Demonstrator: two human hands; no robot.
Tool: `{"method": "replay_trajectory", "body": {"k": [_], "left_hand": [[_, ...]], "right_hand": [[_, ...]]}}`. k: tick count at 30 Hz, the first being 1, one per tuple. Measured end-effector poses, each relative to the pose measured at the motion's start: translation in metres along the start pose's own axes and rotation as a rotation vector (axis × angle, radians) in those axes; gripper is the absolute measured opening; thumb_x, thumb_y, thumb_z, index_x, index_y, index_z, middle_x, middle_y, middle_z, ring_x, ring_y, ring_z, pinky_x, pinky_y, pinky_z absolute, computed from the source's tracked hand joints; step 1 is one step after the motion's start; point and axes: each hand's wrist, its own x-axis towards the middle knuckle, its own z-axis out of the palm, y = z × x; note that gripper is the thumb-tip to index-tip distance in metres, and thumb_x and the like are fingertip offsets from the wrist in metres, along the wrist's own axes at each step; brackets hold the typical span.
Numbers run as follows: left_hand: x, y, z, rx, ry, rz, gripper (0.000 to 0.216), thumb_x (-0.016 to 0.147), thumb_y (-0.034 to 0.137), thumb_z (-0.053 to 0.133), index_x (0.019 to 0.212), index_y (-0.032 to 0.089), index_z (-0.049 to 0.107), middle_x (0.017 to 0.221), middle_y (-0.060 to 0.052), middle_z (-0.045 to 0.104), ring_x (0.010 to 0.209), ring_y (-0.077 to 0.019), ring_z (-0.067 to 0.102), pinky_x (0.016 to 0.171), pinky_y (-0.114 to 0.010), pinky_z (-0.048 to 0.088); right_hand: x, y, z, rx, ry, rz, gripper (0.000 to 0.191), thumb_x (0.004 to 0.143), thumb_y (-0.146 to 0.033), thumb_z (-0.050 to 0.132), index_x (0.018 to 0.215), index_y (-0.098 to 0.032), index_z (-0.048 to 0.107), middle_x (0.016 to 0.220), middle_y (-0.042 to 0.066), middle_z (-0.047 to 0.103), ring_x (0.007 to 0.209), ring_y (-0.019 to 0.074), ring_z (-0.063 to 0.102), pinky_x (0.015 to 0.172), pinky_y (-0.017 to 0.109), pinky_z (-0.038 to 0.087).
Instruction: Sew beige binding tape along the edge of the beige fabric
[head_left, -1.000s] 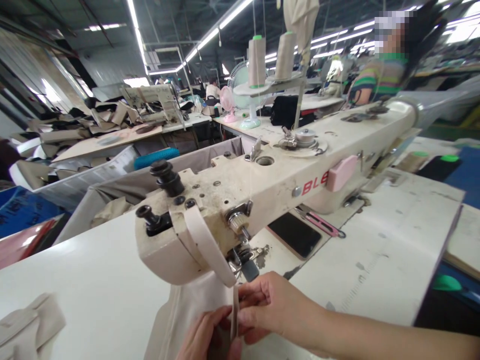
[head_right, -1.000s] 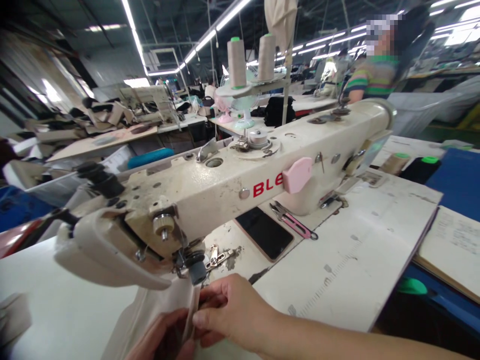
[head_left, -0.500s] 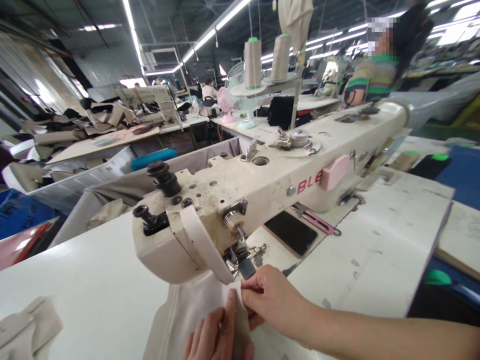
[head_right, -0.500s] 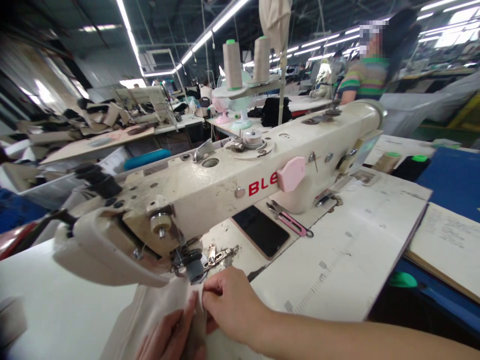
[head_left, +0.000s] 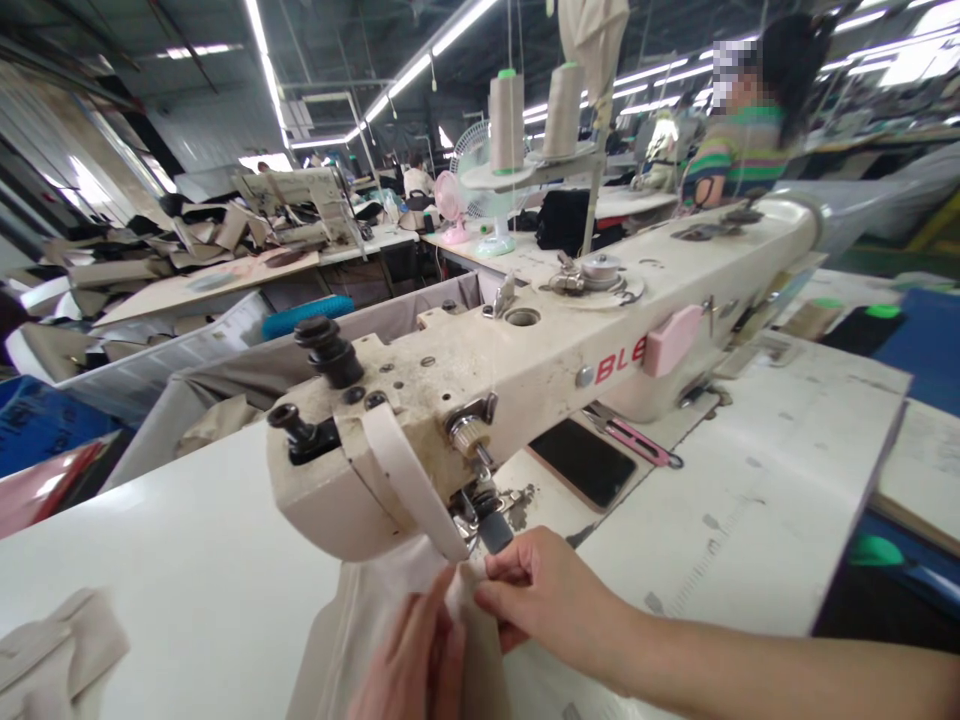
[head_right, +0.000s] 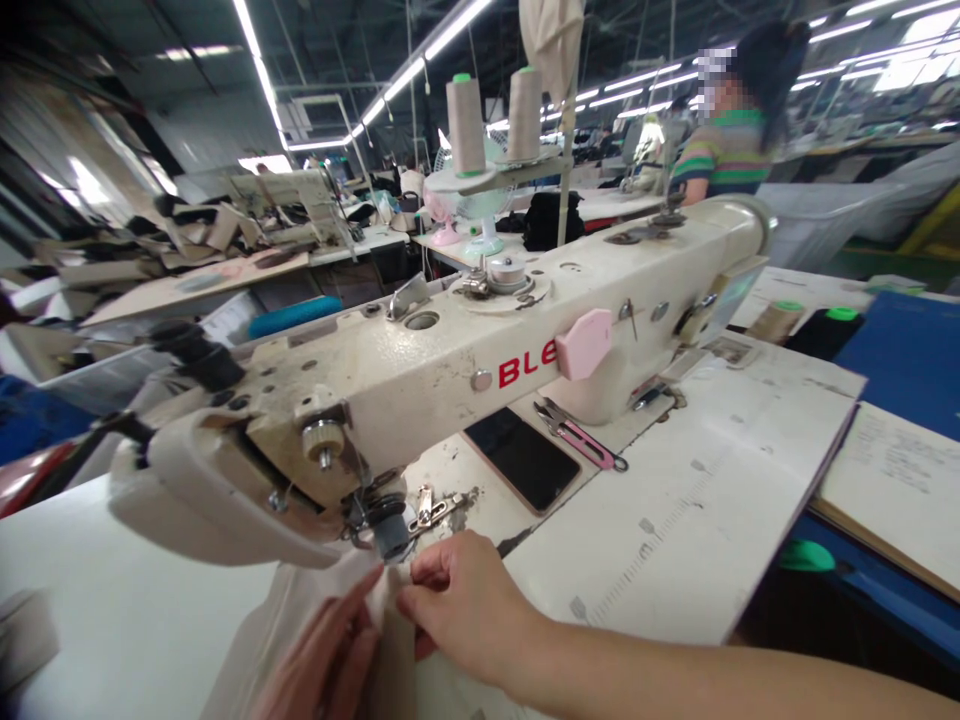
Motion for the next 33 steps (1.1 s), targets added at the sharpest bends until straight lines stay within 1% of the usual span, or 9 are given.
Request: {"method": "replay_trajectory", "body": {"k": [3, 6, 8, 11, 13, 16, 23, 29, 33], "left_hand": [[0.032, 0.006, -0.022, -0.195, -0.253, -0.125, 0.028, 0.092, 0.037, 0.039, 0.107, 0.022, 0.057, 0.078, 0.0, 0.066, 0.072, -0.0135, 0.064, 0.065, -0.02, 0.049], [0.057, 0.008, -0.032, -0.233, -0.495, -0.209, 0.023, 0.089, 0.038, 0.042, 0.081, 0.021, 0.056, 0.057, 0.003, 0.059, 0.045, -0.0115, 0.055, 0.041, -0.018, 0.04], [0.063, 0.006, -0.032, -0.277, -0.546, -0.287, 0.023, 0.087, 0.038, 0.044, 0.077, 0.021, 0.054, 0.049, 0.006, 0.052, 0.031, -0.0086, 0.043, 0.031, -0.017, 0.03], [0.06, 0.0, -0.025, -0.383, -0.47, -0.341, 0.021, 0.085, 0.036, 0.045, 0.072, 0.02, 0.053, 0.051, 0.006, 0.052, 0.034, -0.0081, 0.046, 0.033, -0.016, 0.034], [0.056, -0.002, -0.022, -0.4, -0.395, -0.391, 0.019, 0.083, 0.034, 0.046, 0.071, 0.02, 0.052, 0.053, 0.005, 0.054, 0.034, -0.0085, 0.048, 0.032, -0.017, 0.034], [0.054, 0.001, -0.022, -0.355, -0.381, -0.458, 0.016, 0.082, 0.033, 0.048, 0.072, 0.021, 0.051, 0.049, 0.005, 0.055, 0.031, -0.0093, 0.048, 0.031, -0.017, 0.032], [0.071, 0.016, -0.024, -0.169, -0.422, -0.614, 0.028, 0.082, 0.024, 0.041, 0.055, 0.021, 0.046, 0.028, 0.006, 0.043, 0.023, -0.0097, 0.039, 0.029, -0.016, 0.028], [0.078, 0.005, -0.018, -0.131, -0.436, -0.611, 0.026, 0.078, 0.02, 0.043, 0.052, 0.021, 0.05, 0.028, 0.004, 0.044, 0.022, -0.01, 0.036, 0.027, -0.016, 0.023], [0.078, 0.001, -0.019, -0.135, -0.423, -0.614, 0.037, 0.081, 0.026, 0.041, 0.046, 0.02, 0.05, 0.03, 0.002, 0.046, 0.026, -0.0096, 0.039, 0.031, -0.016, 0.026]], "right_hand": [[0.003, 0.002, 0.001, -0.005, -0.008, -0.008, 0.017, 0.066, -0.029, 0.054, 0.057, -0.015, 0.051, 0.058, -0.002, 0.05, 0.054, 0.0112, 0.05, 0.062, 0.032, 0.051], [0.002, -0.002, 0.002, -0.008, -0.015, -0.029, 0.018, 0.067, -0.029, 0.054, 0.064, -0.012, 0.059, 0.06, 0.0, 0.053, 0.056, 0.0128, 0.053, 0.062, 0.032, 0.052], [-0.002, -0.003, 0.003, -0.007, 0.006, -0.049, 0.02, 0.068, -0.028, 0.055, 0.075, -0.012, 0.065, 0.062, 0.0, 0.056, 0.058, 0.0141, 0.056, 0.06, 0.03, 0.052], [-0.01, 0.007, 0.007, -0.088, 0.041, -0.102, 0.048, 0.064, -0.017, 0.064, 0.112, -0.019, 0.062, 0.067, -0.004, 0.058, 0.056, 0.0119, 0.056, 0.053, 0.02, 0.045], [-0.014, 0.017, 0.009, -0.193, -0.029, -0.111, 0.063, 0.06, -0.01, 0.067, 0.121, -0.024, 0.059, 0.06, -0.007, 0.051, 0.048, 0.0076, 0.046, 0.044, 0.015, 0.031], [-0.016, 0.028, 0.008, -0.239, -0.157, -0.088, 0.052, 0.063, -0.008, 0.062, 0.112, -0.024, 0.067, 0.053, -0.008, 0.037, 0.044, 0.0059, 0.031, 0.039, 0.017, 0.017], [-0.004, 0.017, -0.003, -0.273, -0.158, -0.076, 0.05, 0.063, -0.006, 0.058, 0.108, -0.024, 0.07, 0.048, -0.009, 0.035, 0.043, 0.0064, 0.029, 0.038, 0.018, 0.016], [0.006, 0.016, -0.007, -0.267, -0.168, -0.057, 0.05, 0.061, -0.007, 0.062, 0.108, -0.023, 0.07, 0.048, -0.01, 0.034, 0.042, 0.0052, 0.031, 0.036, 0.016, 0.016], [0.008, 0.012, -0.004, -0.231, -0.171, -0.068, 0.051, 0.059, -0.004, 0.06, 0.106, -0.02, 0.069, 0.049, -0.01, 0.039, 0.041, 0.0042, 0.033, 0.038, 0.014, 0.02]]}}
